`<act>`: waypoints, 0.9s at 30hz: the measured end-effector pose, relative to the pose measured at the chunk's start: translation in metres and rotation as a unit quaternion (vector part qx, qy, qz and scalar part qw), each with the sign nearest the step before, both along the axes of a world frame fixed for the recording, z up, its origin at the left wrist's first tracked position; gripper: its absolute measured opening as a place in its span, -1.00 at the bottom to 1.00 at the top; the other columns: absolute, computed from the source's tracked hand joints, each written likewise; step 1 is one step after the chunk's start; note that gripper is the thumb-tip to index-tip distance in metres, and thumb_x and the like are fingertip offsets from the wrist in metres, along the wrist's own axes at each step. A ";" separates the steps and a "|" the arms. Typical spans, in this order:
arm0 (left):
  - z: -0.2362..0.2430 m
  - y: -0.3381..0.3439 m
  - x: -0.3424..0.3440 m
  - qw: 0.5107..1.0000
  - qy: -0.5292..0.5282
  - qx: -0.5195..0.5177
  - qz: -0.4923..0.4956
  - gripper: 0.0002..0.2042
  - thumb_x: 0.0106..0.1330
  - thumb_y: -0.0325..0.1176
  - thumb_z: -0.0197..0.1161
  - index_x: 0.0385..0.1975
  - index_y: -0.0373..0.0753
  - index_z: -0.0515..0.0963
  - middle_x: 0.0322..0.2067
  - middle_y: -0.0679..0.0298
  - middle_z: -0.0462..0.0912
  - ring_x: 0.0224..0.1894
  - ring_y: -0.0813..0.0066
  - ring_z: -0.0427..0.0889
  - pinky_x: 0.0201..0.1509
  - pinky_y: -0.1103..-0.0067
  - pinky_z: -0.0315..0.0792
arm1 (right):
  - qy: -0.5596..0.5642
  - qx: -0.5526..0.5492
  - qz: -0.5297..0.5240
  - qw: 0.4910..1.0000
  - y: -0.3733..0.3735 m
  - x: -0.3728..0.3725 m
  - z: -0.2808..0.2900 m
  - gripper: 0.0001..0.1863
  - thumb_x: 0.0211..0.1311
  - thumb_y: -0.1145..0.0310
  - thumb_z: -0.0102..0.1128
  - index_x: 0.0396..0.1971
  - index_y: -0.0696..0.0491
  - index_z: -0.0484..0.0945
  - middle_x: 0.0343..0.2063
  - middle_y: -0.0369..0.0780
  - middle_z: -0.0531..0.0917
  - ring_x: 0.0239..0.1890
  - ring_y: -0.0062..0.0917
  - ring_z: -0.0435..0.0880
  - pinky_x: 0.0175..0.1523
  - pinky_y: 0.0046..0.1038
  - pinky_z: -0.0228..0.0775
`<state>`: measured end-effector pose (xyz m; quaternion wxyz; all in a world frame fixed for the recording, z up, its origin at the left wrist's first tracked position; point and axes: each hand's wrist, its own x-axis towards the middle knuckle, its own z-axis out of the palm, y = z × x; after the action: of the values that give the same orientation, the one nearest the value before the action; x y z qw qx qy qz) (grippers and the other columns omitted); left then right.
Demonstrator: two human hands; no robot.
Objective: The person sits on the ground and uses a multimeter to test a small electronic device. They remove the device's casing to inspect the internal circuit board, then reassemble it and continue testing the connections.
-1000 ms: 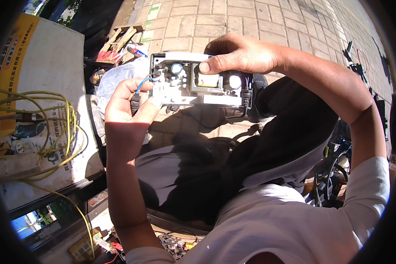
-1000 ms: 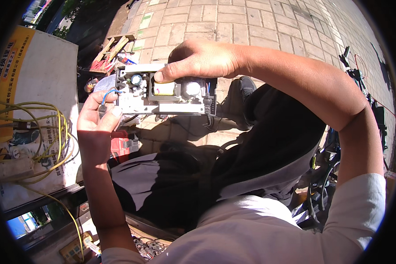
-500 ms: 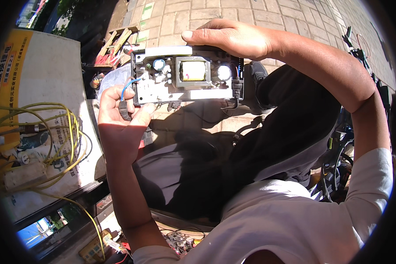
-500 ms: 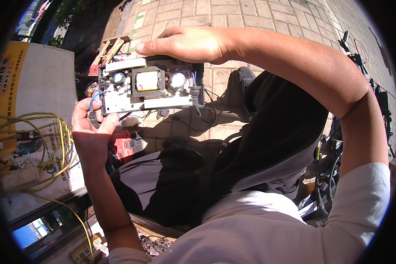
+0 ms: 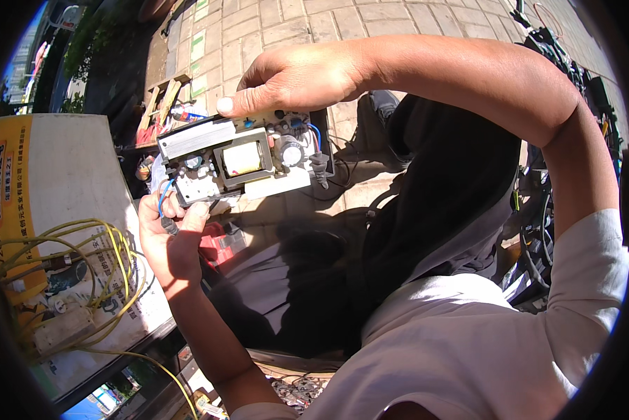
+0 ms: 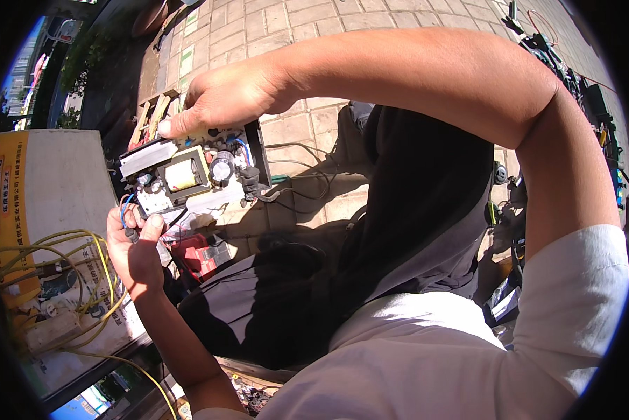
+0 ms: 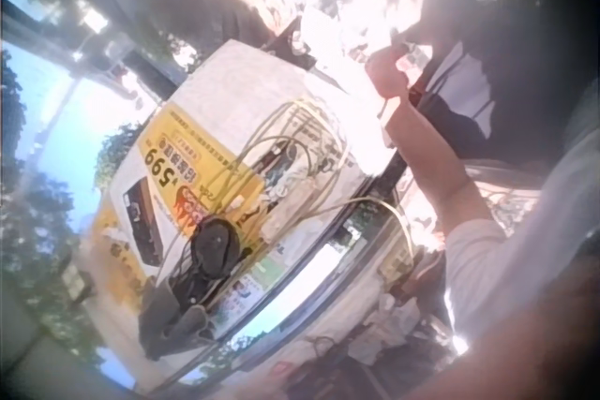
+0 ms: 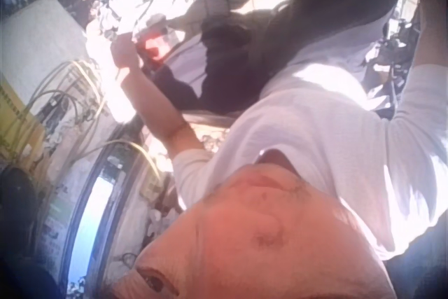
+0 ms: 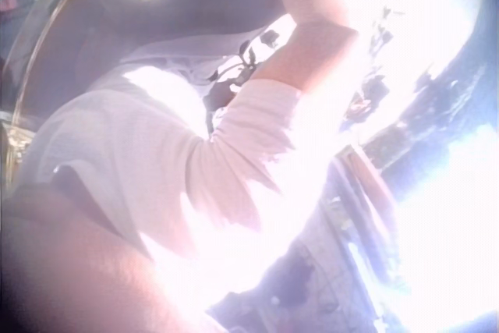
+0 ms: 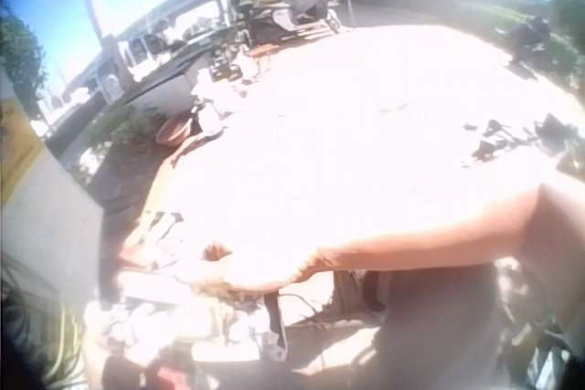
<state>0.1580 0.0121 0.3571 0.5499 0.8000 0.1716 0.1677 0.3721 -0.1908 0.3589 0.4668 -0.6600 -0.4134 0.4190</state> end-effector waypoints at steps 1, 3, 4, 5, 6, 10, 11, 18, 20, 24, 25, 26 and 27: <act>0.001 0.000 0.000 1.000 0.006 0.009 -0.006 -0.66 0.04 -0.63 0.35 -0.38 -0.12 0.29 -0.39 0.44 0.27 -0.33 0.65 0.33 -0.16 0.62 0.45 | 0.003 0.013 -0.009 1.000 0.001 0.000 0.000 -0.19 0.28 -0.26 0.08 -0.01 0.34 0.54 -0.22 -0.03 0.66 -0.17 -0.43 0.61 -0.05 -0.42 0.47; 0.001 -0.001 0.000 1.000 0.013 0.003 0.012 -0.66 0.05 -0.64 0.34 -0.39 -0.13 0.29 -0.39 0.43 0.27 -0.33 0.64 0.34 -0.15 0.61 0.46 | 0.010 0.002 -0.021 1.000 0.001 0.000 -0.001 -0.16 0.27 -0.27 0.09 0.01 0.37 0.52 -0.22 -0.01 0.65 -0.15 -0.40 0.61 -0.02 -0.41 0.47; 0.001 -0.002 -0.001 1.000 0.015 -0.006 0.021 -0.66 0.06 -0.64 0.34 -0.39 -0.13 0.28 -0.39 0.43 0.27 -0.33 0.64 0.34 -0.14 0.60 0.46 | 0.014 -0.004 -0.027 1.000 0.001 0.000 -0.002 -0.15 0.27 -0.27 0.10 0.02 0.38 0.50 -0.21 0.01 0.65 -0.14 -0.38 0.61 -0.01 -0.41 0.47; 0.001 -0.002 0.002 0.999 0.009 0.028 0.018 -0.67 0.07 -0.64 0.34 -0.39 -0.13 0.29 -0.39 0.42 0.28 -0.33 0.64 0.35 -0.13 0.59 0.46 | 0.007 -0.004 -0.041 0.999 0.002 -0.001 -0.004 -0.14 0.26 -0.27 0.11 0.02 0.39 0.50 -0.21 0.02 0.65 -0.13 -0.37 0.62 0.00 -0.40 0.47; 0.001 -0.001 0.005 0.998 0.003 0.061 0.017 -0.67 0.07 -0.64 0.33 -0.40 -0.14 0.29 -0.39 0.42 0.29 -0.33 0.63 0.35 -0.12 0.59 0.46 | 0.001 -0.005 -0.053 0.999 0.003 0.000 -0.006 -0.12 0.25 -0.28 0.11 0.03 0.40 0.49 -0.21 0.03 0.65 -0.13 -0.37 0.62 0.00 -0.39 0.47; -0.004 -0.001 0.012 0.999 -0.012 0.044 0.023 -0.73 0.16 -0.61 0.34 -0.37 -0.18 0.34 -0.35 0.39 0.37 -0.28 0.63 0.37 -0.02 0.63 0.38 | 0.013 0.032 -0.068 0.997 0.009 0.001 -0.013 -0.19 0.27 -0.23 0.12 -0.05 0.39 0.52 -0.26 0.01 0.66 -0.24 -0.40 0.66 -0.15 -0.40 0.55; -0.005 0.001 0.015 0.997 -0.010 0.058 0.042 -0.75 0.15 -0.59 0.36 -0.36 -0.22 0.38 -0.34 0.39 0.40 -0.26 0.64 0.37 -0.03 0.67 0.36 | 0.018 0.060 -0.065 0.996 0.011 0.002 -0.014 -0.21 0.27 -0.22 0.12 -0.05 0.38 0.53 -0.26 0.00 0.66 -0.24 -0.40 0.65 -0.16 -0.40 0.54; -0.013 0.008 0.043 0.995 -0.033 0.032 0.088 -0.77 0.14 -0.60 0.39 -0.38 -0.24 0.42 -0.35 0.41 0.48 -0.27 0.69 0.42 -0.06 0.73 0.37 | -0.043 0.095 -0.101 0.989 0.014 0.010 -0.024 -0.35 0.30 -0.09 0.11 -0.08 0.32 0.53 -0.27 -0.05 0.64 -0.26 -0.43 0.62 -0.17 -0.42 0.50; -0.011 0.007 0.044 0.996 -0.024 0.050 0.069 -0.79 0.15 -0.62 0.37 -0.36 -0.26 0.43 -0.35 0.42 0.47 -0.27 0.70 0.42 -0.06 0.74 0.37 | -0.074 0.097 -0.113 0.986 0.015 0.015 -0.027 -0.39 0.31 -0.06 0.11 -0.08 0.30 0.53 -0.28 -0.07 0.63 -0.26 -0.43 0.61 -0.17 -0.42 0.49; -0.006 0.007 0.055 0.996 -0.067 -0.040 0.049 -0.82 0.18 -0.55 0.38 -0.31 -0.29 0.49 -0.35 0.43 0.48 -0.28 0.70 0.47 -0.09 0.72 0.43 | -0.141 0.095 -0.126 0.977 0.017 0.025 -0.034 -0.47 0.32 0.02 0.11 -0.10 0.26 0.54 -0.29 -0.10 0.63 -0.27 -0.44 0.59 -0.18 -0.43 0.47; -0.003 0.007 0.054 0.994 -0.062 -0.081 0.043 -0.83 0.21 -0.48 0.39 -0.32 -0.28 0.50 -0.38 0.42 0.51 -0.30 0.69 0.50 -0.14 0.70 0.45 | -0.156 0.095 -0.129 0.975 0.018 0.025 -0.037 -0.49 0.32 0.03 0.10 -0.10 0.25 0.54 -0.29 -0.10 0.62 -0.27 -0.45 0.59 -0.18 -0.43 0.47; -0.002 0.007 0.056 0.993 -0.055 -0.094 0.047 -0.83 0.26 -0.36 0.38 -0.34 -0.27 0.52 -0.41 0.39 0.54 -0.33 0.67 0.52 -0.17 0.67 0.47 | -0.171 0.095 -0.131 0.972 0.018 0.027 -0.040 -0.52 0.33 0.05 0.10 -0.11 0.24 0.54 -0.29 -0.11 0.62 -0.27 -0.45 0.58 -0.19 -0.43 0.46; -0.002 0.006 0.058 0.991 -0.058 -0.104 0.052 -0.81 0.27 -0.32 0.37 -0.35 -0.27 0.52 -0.43 0.39 0.54 -0.34 0.67 0.52 -0.18 0.66 0.47 | -0.181 0.095 -0.136 0.969 0.019 0.027 -0.044 -0.54 0.33 0.07 0.10 -0.11 0.23 0.54 -0.29 -0.12 0.62 -0.28 -0.45 0.58 -0.19 -0.44 0.46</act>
<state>0.2162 0.0182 0.3553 0.6300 0.7170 0.1975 0.2236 0.3992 -0.1721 0.3145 0.4974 -0.7272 -0.4356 0.1843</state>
